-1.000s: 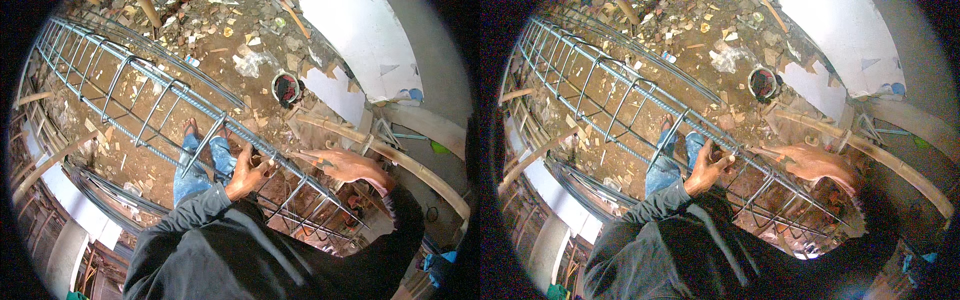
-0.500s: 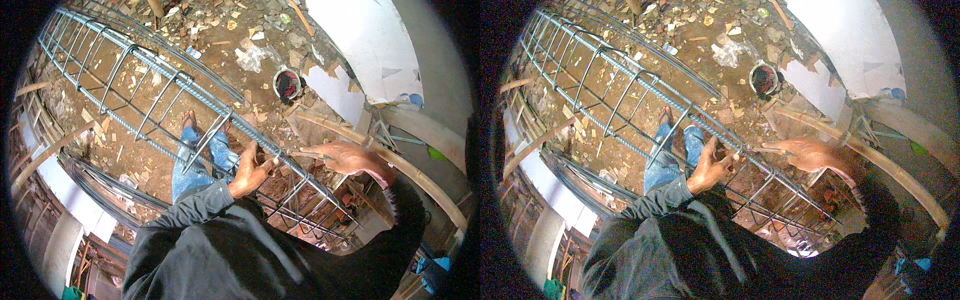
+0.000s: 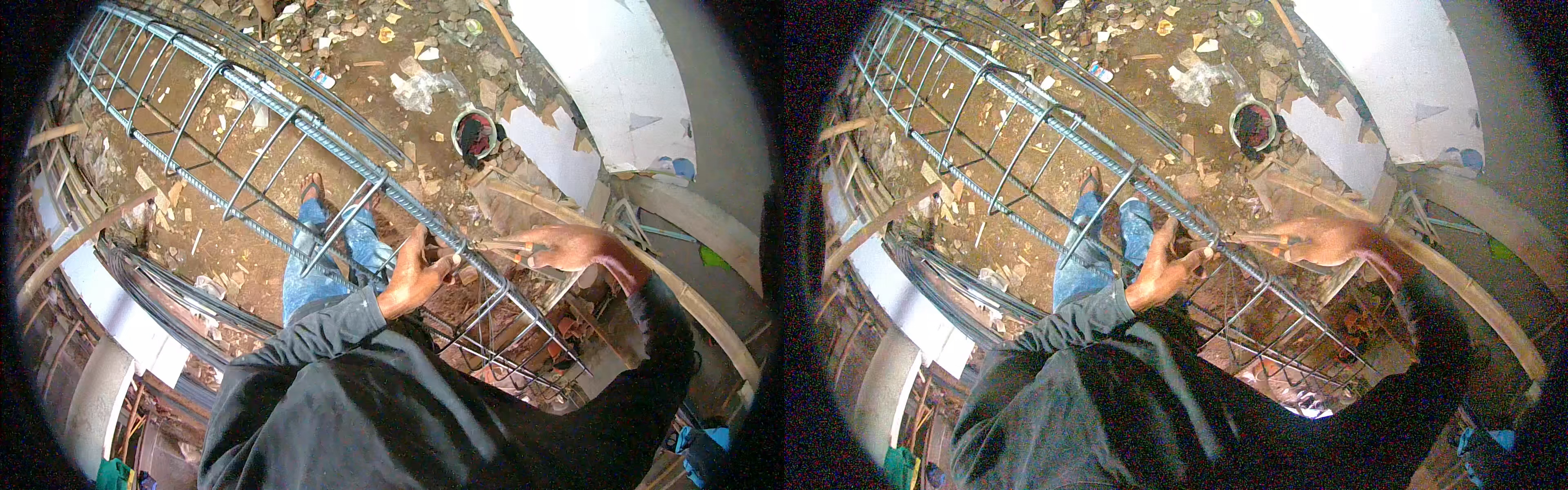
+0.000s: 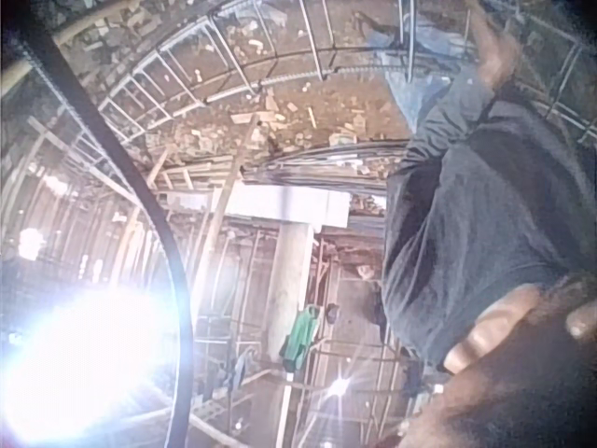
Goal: The person assembles a rebar cage by tying horizontal and vertical steel bars together using wire and pliers. The person repeatedly wraps wire around intersections and twists it to secure the structure.
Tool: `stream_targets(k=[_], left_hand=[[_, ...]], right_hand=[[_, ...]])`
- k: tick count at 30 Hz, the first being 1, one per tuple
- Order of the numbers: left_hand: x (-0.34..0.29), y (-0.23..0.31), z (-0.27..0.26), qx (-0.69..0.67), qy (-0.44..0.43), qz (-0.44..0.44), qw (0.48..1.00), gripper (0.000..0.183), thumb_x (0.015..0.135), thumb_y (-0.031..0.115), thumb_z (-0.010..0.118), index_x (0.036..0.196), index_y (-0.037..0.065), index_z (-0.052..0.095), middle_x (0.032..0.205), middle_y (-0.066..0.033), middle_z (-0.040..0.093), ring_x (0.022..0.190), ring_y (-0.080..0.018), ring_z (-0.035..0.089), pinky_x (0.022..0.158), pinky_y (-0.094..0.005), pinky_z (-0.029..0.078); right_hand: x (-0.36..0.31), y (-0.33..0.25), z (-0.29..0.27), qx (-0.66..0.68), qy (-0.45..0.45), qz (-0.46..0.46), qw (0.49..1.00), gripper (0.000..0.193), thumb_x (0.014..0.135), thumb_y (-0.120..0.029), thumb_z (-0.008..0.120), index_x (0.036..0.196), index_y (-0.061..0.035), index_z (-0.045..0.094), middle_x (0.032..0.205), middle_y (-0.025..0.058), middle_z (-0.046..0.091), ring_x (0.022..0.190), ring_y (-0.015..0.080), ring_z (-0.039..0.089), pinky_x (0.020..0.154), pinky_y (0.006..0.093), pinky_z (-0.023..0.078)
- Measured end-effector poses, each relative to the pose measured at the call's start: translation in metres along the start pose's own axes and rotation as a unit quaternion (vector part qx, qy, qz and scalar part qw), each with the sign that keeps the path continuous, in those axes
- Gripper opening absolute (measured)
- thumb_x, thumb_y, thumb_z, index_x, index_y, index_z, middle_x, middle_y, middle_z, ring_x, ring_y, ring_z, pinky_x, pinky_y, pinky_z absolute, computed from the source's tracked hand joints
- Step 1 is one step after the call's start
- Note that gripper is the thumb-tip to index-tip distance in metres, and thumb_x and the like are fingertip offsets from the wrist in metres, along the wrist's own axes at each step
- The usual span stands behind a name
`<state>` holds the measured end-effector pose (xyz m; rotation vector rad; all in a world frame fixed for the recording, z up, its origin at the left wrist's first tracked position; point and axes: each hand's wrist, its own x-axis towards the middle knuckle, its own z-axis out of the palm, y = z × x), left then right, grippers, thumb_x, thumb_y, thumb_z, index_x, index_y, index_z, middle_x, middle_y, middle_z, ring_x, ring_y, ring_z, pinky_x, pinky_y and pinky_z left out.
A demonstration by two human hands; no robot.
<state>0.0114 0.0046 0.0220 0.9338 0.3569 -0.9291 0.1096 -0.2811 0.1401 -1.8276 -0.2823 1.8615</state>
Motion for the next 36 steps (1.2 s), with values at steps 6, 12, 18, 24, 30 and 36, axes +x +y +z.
stream_targets(k=[6,12,18,24,30,36], left_hand=[[-0.001,0.002,0.003,-0.025,0.000,0.048,0.999,0.044,0.093,-0.009,0.063,0.130,0.002,0.042,0.108,-0.0095,0.060,0.089,-0.0167,0.066,0.062,-0.0284,0.058],[0.000,-0.003,0.000,0.013,0.014,0.024,1.000,0.060,0.094,-0.004,0.070,0.144,0.007,0.038,0.114,-0.0091,0.064,0.091,-0.0197,0.067,0.060,-0.0304,0.058],[0.003,-0.011,-0.002,-0.028,-0.007,0.052,0.998,0.058,0.094,-0.008,0.066,0.142,0.008,0.038,0.115,-0.0105,0.065,0.094,-0.0196,0.066,0.063,-0.0315,0.058],[0.003,-0.016,-0.001,-0.047,-0.019,0.048,0.998,0.055,0.094,-0.008,0.065,0.141,0.007,0.039,0.109,-0.0098,0.067,0.084,-0.0181,0.066,0.060,-0.0313,0.057],[0.004,-0.018,0.000,-0.056,-0.002,0.067,0.996,0.051,0.095,-0.008,0.065,0.137,0.005,0.041,0.105,-0.0089,0.065,0.082,-0.0180,0.066,0.058,-0.0314,0.057],[0.002,-0.017,-0.006,-0.009,-0.010,0.085,0.996,0.052,0.093,-0.003,0.070,0.139,0.002,0.046,0.116,-0.0107,0.064,0.101,-0.0209,0.065,0.075,-0.0352,0.058]], right_hand=[[0.005,-0.033,-0.022,-0.051,-0.015,-0.002,0.999,0.056,0.102,-0.033,0.055,0.156,-0.0215,0.046,0.131,0.0181,0.067,0.118,0.0312,0.064,0.102,0.0419,0.048],[0.008,-0.064,-0.035,-0.018,-0.039,0.140,0.989,0.065,0.098,-0.050,0.061,0.153,-0.0165,0.050,0.096,0.0150,0.072,0.090,0.0293,0.072,0.085,0.0438,0.055],[0.009,-0.047,-0.020,-0.130,0.015,0.077,0.988,0.076,0.069,-0.034,0.090,0.124,0.0050,0.055,0.109,0.0250,0.068,0.099,0.0380,0.068,0.081,0.0447,0.053],[-0.009,-0.031,0.015,-0.345,0.238,-0.090,0.903,0.062,0.073,-0.020,0.082,0.123,0.0032,0.055,0.097,0.0184,0.057,0.093,0.0374,0.060,0.079,0.0475,0.047],[-0.029,-0.073,0.027,-0.378,0.197,0.124,0.896,0.034,0.094,-0.029,0.063,0.119,-0.0062,0.063,0.094,0.0120,0.066,0.083,0.0291,0.067,0.072,0.0441,0.054],[-0.026,-0.080,0.029,0.180,0.035,0.187,0.965,0.037,0.103,-0.038,0.060,0.115,-0.0029,0.058,0.077,0.0103,0.066,0.059,0.0186,0.065,0.053,0.0364,0.053]])
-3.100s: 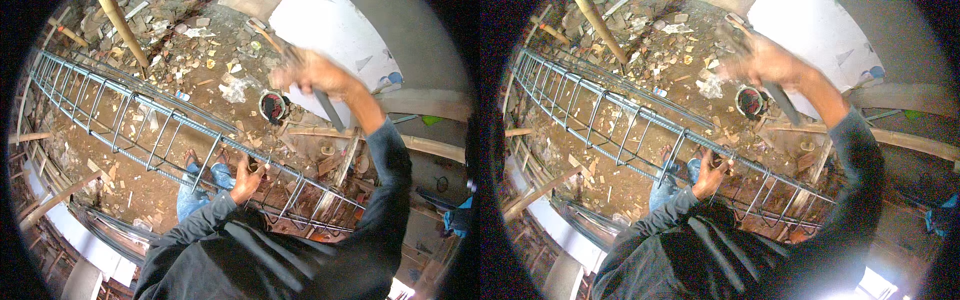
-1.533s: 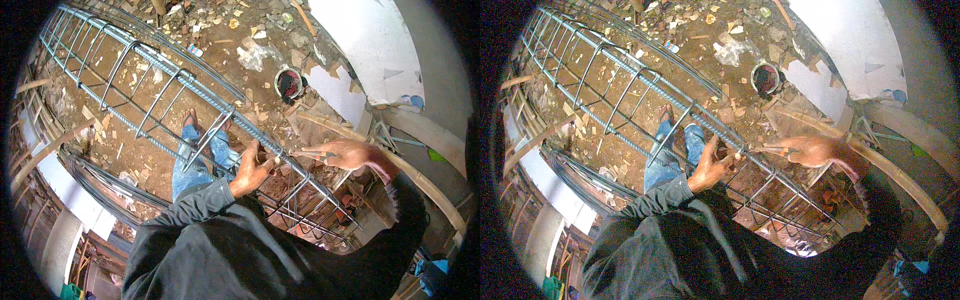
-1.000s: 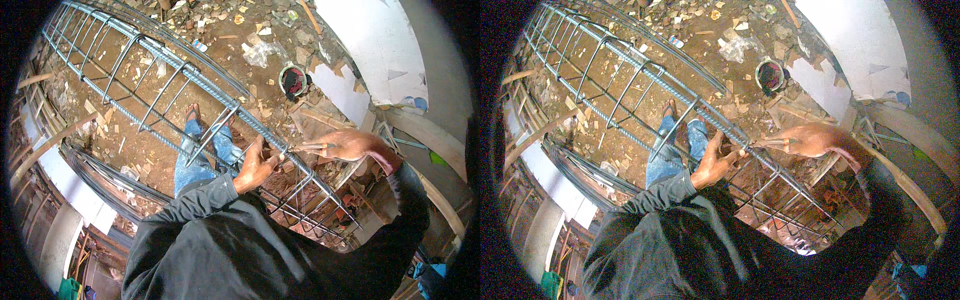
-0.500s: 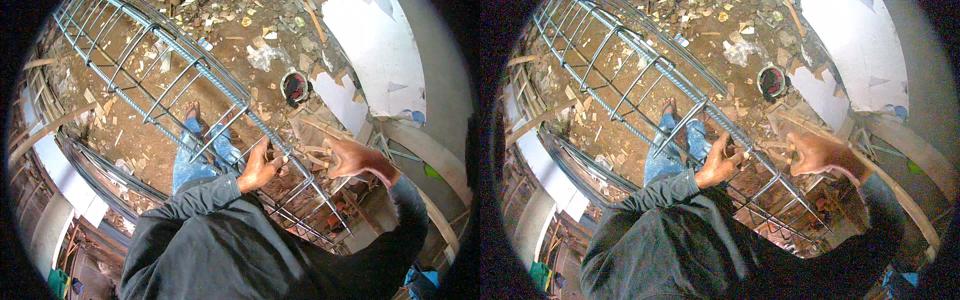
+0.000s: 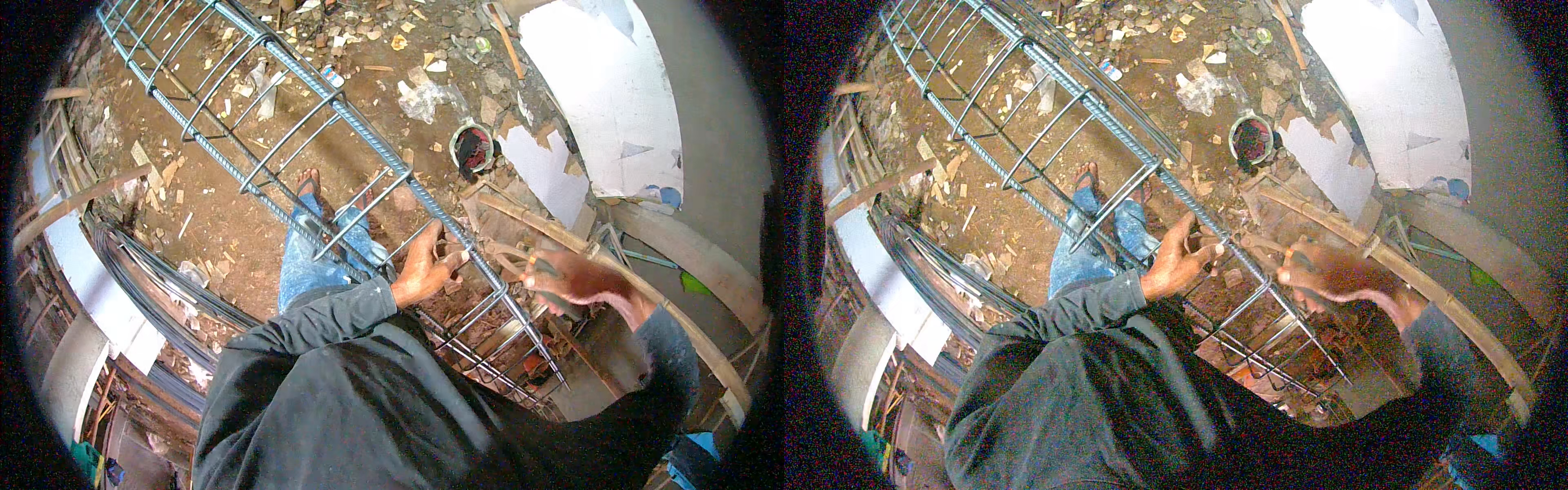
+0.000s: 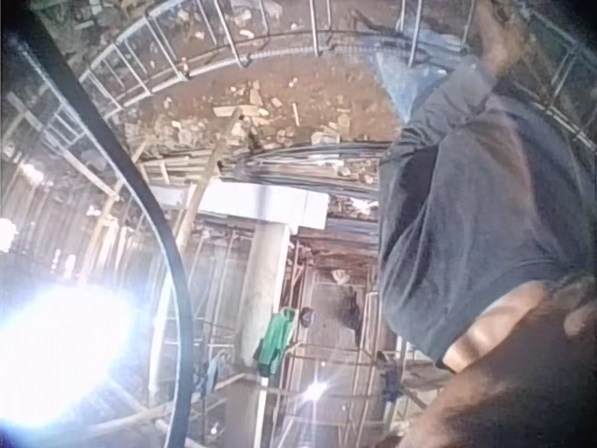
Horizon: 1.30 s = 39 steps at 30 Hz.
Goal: The person assembles a rebar cage by tying horizontal and vertical steel bars together using wire and pliers. The person repeatedly wraps wire around intersections and twists it to secure the structure.
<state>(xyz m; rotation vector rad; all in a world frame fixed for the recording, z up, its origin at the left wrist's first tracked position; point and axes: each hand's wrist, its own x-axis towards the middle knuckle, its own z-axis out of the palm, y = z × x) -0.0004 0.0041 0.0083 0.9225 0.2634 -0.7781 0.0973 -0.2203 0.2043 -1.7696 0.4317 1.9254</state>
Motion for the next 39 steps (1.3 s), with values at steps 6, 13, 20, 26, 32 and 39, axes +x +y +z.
stream_targets(k=[6,13,20,26,32,39], left_hand=[[-0.001,-0.008,-0.004,0.052,0.009,0.057,0.997,0.044,0.090,0.004,0.076,0.129,0.000,0.055,0.117,-0.0093,0.065,0.110,-0.0200,0.061,0.098,-0.0359,0.050],[0.001,-0.011,-0.005,-0.042,-0.001,0.056,0.998,0.034,0.094,0.007,0.058,0.128,0.000,0.053,0.118,-0.0084,0.060,0.109,-0.0177,0.057,0.096,-0.0335,0.049],[-0.003,-0.002,-0.005,-0.079,0.003,0.017,0.997,0.026,0.098,0.012,0.048,0.121,0.002,0.056,0.101,-0.0064,0.058,0.090,-0.0164,0.054,0.082,-0.0341,0.051],[0.014,0.004,-0.027,0.086,-0.036,-0.025,0.995,0.032,0.100,0.017,0.050,0.123,-0.002,0.060,0.113,-0.0145,0.066,0.103,-0.0231,0.060,0.095,-0.0385,0.047],[0.010,0.009,-0.029,0.028,-0.082,-0.003,0.996,0.031,0.107,0.018,0.050,0.131,0.002,0.060,0.115,-0.0103,0.069,0.103,-0.0171,0.063,0.090,-0.0349,0.054],[0.012,0.008,-0.024,0.039,-0.075,0.007,0.996,0.025,0.104,0.023,0.064,0.115,0.000,0.064,0.111,-0.0076,0.069,0.101,-0.0151,0.062,0.091,-0.0333,0.051]], right_hand=[[0.001,0.008,0.090,0.419,0.016,-0.058,0.906,0.030,0.103,-0.017,0.063,0.125,-0.0034,0.048,0.095,0.0096,0.062,0.073,0.0204,0.065,0.061,0.0383,0.057],[0.022,-0.027,0.156,0.566,0.117,-0.096,0.810,0.025,0.103,-0.009,0.059,0.124,-0.0085,0.045,0.097,0.0105,0.060,0.081,0.0232,0.065,0.067,0.0441,0.061],[0.083,-0.068,0.239,0.632,0.320,-0.151,0.690,0.031,0.103,-0.013,0.062,0.125,-0.0113,0.039,0.096,0.0101,0.060,0.076,0.0208,0.066,0.061,0.0378,0.064],[0.137,-0.110,0.266,0.680,0.427,-0.198,0.562,0.039,0.103,-0.013,0.063,0.131,-0.0101,0.037,0.099,0.0106,0.060,0.078,0.0208,0.064,0.063,0.0405,0.062],[0.090,-0.085,0.251,0.616,0.404,-0.171,0.654,0.057,0.091,-0.006,0.078,0.134,-0.0052,0.043,0.094,0.0087,0.063,0.067,0.0173,0.066,0.055,0.0336,0.061],[0.022,-0.023,0.214,0.598,0.211,-0.128,0.762,0.065,0.089,-0.015,0.077,0.146,-0.0097,0.045,0.069,-0.0023,0.055,0.050,0.0097,0.054,0.044,0.0267,0.045]])
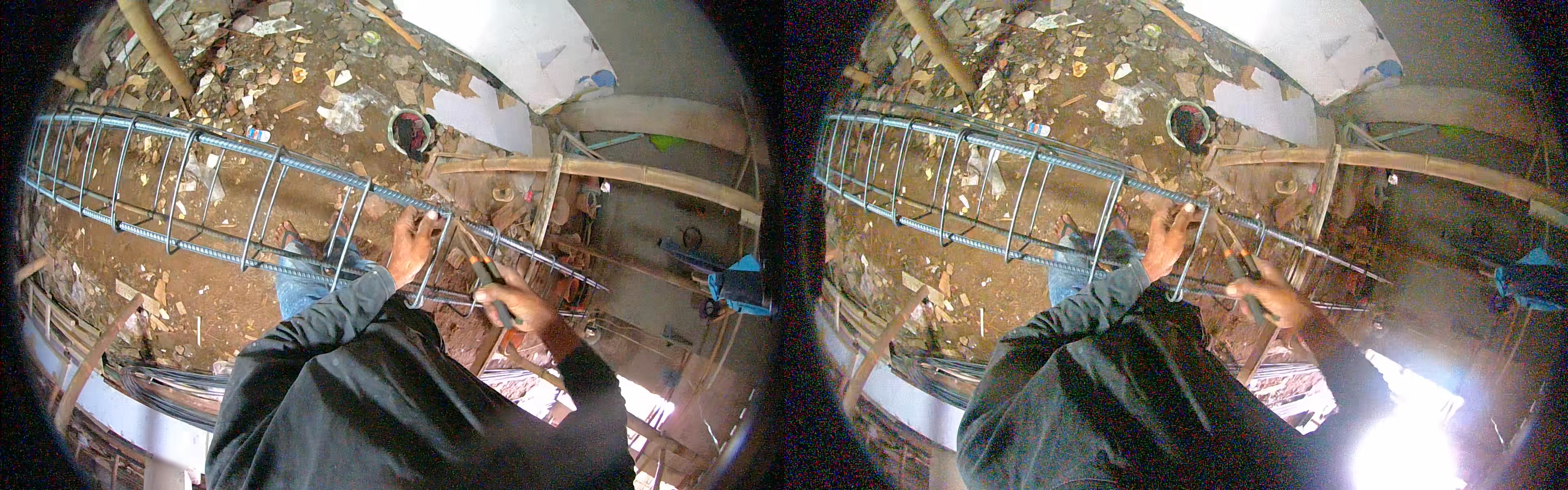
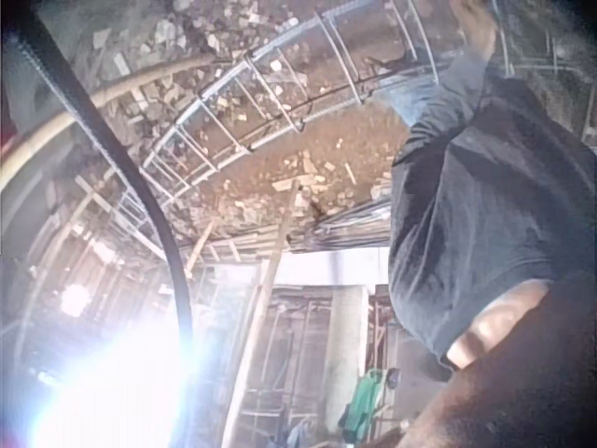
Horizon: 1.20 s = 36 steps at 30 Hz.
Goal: The person assembles a rebar cage by tying horizontal and vertical steel bars together using wire and pliers. The person repeatedly wraps wire around intersections and twists it to secure the structure.
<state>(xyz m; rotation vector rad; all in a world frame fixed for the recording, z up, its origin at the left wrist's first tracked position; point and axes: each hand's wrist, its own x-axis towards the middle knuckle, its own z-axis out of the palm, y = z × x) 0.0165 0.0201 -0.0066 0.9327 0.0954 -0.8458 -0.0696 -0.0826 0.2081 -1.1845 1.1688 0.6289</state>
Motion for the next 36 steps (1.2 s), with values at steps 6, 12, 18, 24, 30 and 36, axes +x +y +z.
stream_targets(k=[6,12,18,24,30,36], left_hand=[[-0.014,-0.005,0.004,0.023,-0.075,-0.003,0.997,0.070,0.096,0.010,0.072,0.151,0.009,0.028,0.121,-0.0107,0.060,0.084,-0.0150,0.064,0.053,-0.0279,0.053],[-0.011,-0.021,0.006,-0.034,-0.029,0.031,0.999,0.059,0.092,-0.001,0.069,0.142,0.004,0.038,0.123,-0.0109,0.056,0.096,-0.0156,0.053,0.083,-0.0336,0.050],[-0.010,-0.030,0.004,-0.031,-0.024,0.047,0.998,0.065,0.092,0.011,0.074,0.146,0.002,0.038,0.126,-0.0119,0.055,0.111,-0.0211,0.054,0.097,-0.0368,0.046],[-0.010,-0.029,0.000,0.022,-0.031,0.041,0.998,0.062,0.091,0.014,0.076,0.143,0.002,0.043,0.123,-0.0111,0.056,0.108,-0.0215,0.056,0.093,-0.0382,0.048],[-0.006,-0.031,0.000,0.004,-0.033,0.069,0.997,0.055,0.091,0.012,0.075,0.137,0.001,0.045,0.121,-0.0103,0.057,0.109,-0.0214,0.056,0.096,-0.0384,0.047],[-0.010,-0.020,-0.001,0.112,-0.012,0.162,0.980,0.055,0.091,0.003,0.074,0.138,0.001,0.046,0.121,-0.0095,0.056,0.110,-0.0209,0.054,0.099,-0.0372,0.046]], right_hand=[[0.005,-0.044,-0.053,-0.333,-0.050,-0.027,0.941,0.066,0.088,-0.018,0.074,0.144,-0.0007,0.044,0.109,0.0125,0.060,0.102,0.0257,0.063,0.090,0.0355,0.050],[0.015,-0.081,-0.072,-0.822,0.148,-0.191,0.515,0.047,0.078,-0.016,0.074,0.118,0.0046,0.059,0.097,0.0278,0.063,0.093,0.0484,0.063,0.088,0.0553,0.049],[0.026,-0.113,-0.082,-0.711,0.022,-0.006,0.703,0.025,0.088,-0.021,0.074,0.091,0.0010,0.063,0.079,0.0178,0.065,0.066,0.0319,0.067,0.057,0.0449,0.053],[0.030,-0.107,-0.093,-0.262,-0.136,0.216,0.931,0.031,0.091,-0.015,0.078,0.106,-0.0038,0.054,0.076,0.0062,0.064,0.054,0.0149,0.063,0.047,0.0317,0.052],[0.020,-0.104,-0.095,-0.589,-0.079,-0.095,0.799,0.063,0.083,-0.013,0.079,0.135,-0.0004,0.045,0.108,0.0199,0.062,0.100,0.0248,0.067,0.079,0.0439,0.054],[0.021,-0.101,-0.091,-0.836,0.105,-0.276,0.463,0.035,0.087,-0.012,0.069,0.118,0.0023,0.059,0.099,0.0174,0.064,0.090,0.0333,0.066,0.076,0.0443,0.052]])
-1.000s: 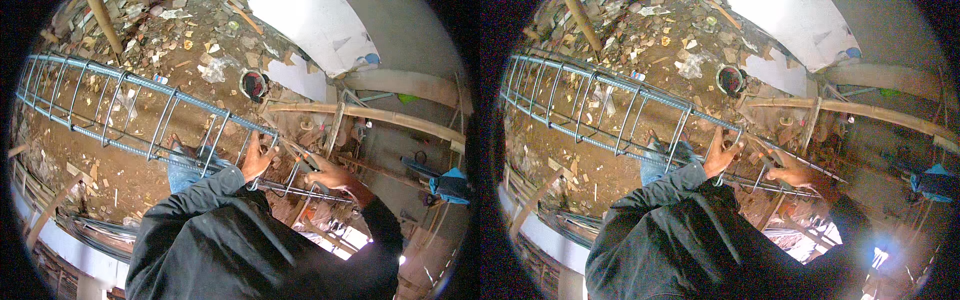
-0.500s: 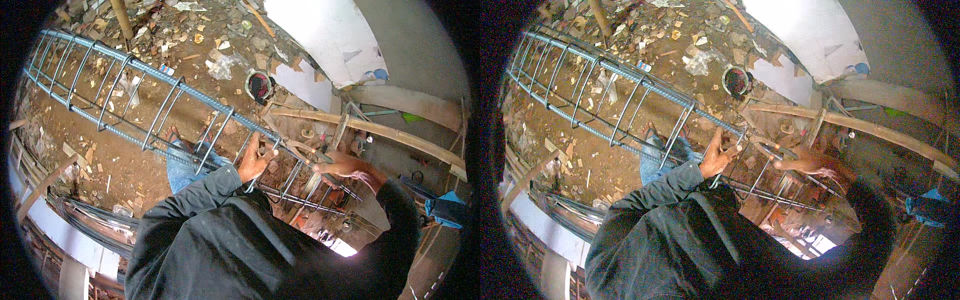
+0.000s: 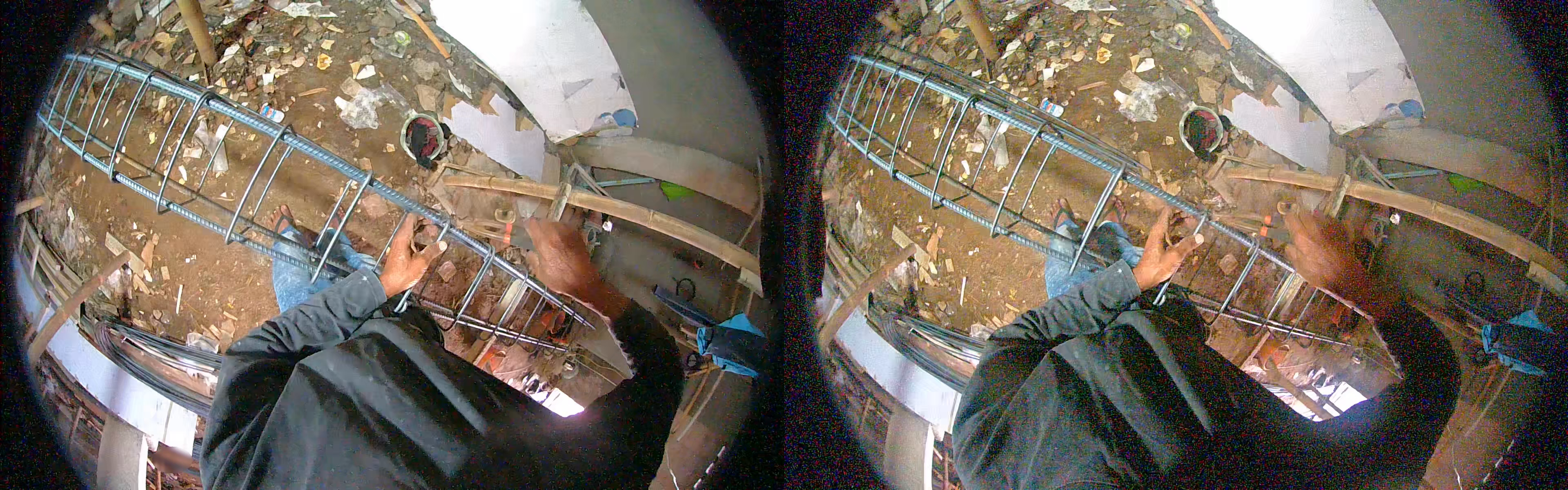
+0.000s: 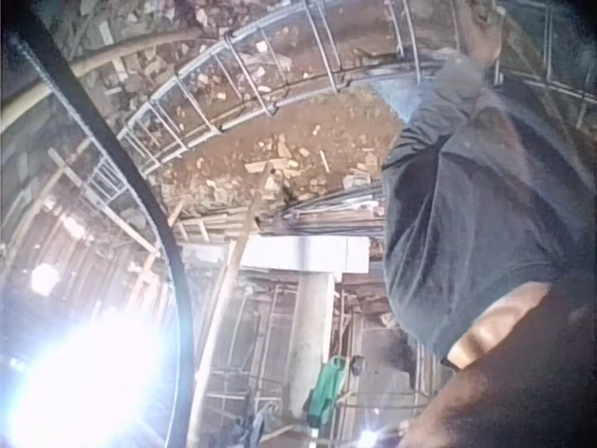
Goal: The person assembles a rebar cage by tying horizontal and vertical steel bars together using wire and pliers. The person repeatedly wraps wire around intersections and twists it to secure the structure.
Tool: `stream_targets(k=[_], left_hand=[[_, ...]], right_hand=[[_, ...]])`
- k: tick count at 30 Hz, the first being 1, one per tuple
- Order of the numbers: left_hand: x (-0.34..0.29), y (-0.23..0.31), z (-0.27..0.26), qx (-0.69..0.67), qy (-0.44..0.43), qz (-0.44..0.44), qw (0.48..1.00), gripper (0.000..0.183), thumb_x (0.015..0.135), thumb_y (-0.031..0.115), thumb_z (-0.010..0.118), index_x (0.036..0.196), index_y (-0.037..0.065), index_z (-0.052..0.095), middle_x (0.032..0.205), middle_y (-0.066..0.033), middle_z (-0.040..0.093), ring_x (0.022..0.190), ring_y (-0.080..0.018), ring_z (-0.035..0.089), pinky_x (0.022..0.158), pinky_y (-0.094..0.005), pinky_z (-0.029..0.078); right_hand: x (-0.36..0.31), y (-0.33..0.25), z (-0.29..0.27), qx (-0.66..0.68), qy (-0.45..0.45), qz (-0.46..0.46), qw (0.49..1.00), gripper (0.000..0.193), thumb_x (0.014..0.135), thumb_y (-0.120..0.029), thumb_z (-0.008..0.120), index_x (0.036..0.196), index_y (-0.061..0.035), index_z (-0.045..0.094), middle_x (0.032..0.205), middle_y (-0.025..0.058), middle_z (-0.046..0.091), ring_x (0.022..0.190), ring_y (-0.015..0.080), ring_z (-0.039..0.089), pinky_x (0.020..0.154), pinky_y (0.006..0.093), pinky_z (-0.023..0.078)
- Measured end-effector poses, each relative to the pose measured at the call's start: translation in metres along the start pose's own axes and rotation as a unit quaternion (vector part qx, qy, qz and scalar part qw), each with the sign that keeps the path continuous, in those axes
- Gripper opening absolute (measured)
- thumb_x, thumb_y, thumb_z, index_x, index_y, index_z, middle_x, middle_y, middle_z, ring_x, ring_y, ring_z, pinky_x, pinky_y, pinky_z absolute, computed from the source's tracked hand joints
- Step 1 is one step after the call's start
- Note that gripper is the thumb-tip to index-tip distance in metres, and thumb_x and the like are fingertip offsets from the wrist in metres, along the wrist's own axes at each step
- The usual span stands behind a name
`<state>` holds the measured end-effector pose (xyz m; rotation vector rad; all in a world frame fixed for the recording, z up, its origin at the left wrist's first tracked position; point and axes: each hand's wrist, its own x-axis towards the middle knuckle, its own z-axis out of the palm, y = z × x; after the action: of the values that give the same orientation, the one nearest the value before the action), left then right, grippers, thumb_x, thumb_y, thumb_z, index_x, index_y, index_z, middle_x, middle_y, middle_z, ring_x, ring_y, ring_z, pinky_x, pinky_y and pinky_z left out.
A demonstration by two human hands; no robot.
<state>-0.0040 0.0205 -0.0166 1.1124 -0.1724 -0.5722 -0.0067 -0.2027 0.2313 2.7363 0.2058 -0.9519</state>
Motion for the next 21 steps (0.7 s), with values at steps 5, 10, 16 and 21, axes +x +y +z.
stream_targets(k=[5,10,16,21], left_hand=[[0.002,0.006,0.000,-0.046,-0.015,-0.068,0.997,0.057,0.090,0.004,0.075,0.140,0.003,0.046,0.122,-0.0089,0.057,0.111,-0.0205,0.056,0.096,-0.0371,0.048],[-0.001,0.003,0.000,-0.038,-0.004,-0.074,0.997,0.056,0.088,0.002,0.075,0.136,0.004,0.049,0.121,-0.0081,0.058,0.108,-0.0202,0.055,0.095,-0.0370,0.047],[0.001,-0.001,0.000,-0.053,-0.014,-0.058,0.997,0.054,0.088,0.003,0.075,0.135,0.004,0.050,0.120,-0.0078,0.058,0.109,-0.0195,0.055,0.093,-0.0365,0.047],[0.000,-0.002,-0.002,-0.031,-0.019,-0.065,0.997,0.053,0.089,0.007,0.075,0.135,0.005,0.049,0.118,-0.0070,0.059,0.107,-0.0189,0.055,0.089,-0.0358,0.047]], right_hand=[[0.018,0.017,0.003,0.595,-0.356,0.184,0.697,0.033,0.105,-0.031,0.061,0.103,0.0012,0.066,0.077,0.0050,0.063,0.059,0.0138,0.061,0.050,0.0290,0.049],[0.020,0.022,0.013,0.530,-0.330,0.104,0.774,0.032,0.107,-0.032,0.059,0.111,-0.0004,0.064,0.083,0.0040,0.065,0.069,0.0132,0.064,0.061,0.0293,0.053],[0.031,0.025,0.004,0.490,-0.313,0.050,0.812,0.032,0.105,-0.025,0.060,0.129,-0.0038,0.059,0.088,0.0046,0.064,0.078,0.0145,0.062,0.071,0.0331,0.052],[0.048,0.023,-0.021,0.445,-0.359,0.039,0.819,0.051,0.105,-0.033,0.061,0.148,-0.0078,0.050,0.101,0.0077,0.067,0.080,0.0150,0.065,0.070,0.0325,0.054]])
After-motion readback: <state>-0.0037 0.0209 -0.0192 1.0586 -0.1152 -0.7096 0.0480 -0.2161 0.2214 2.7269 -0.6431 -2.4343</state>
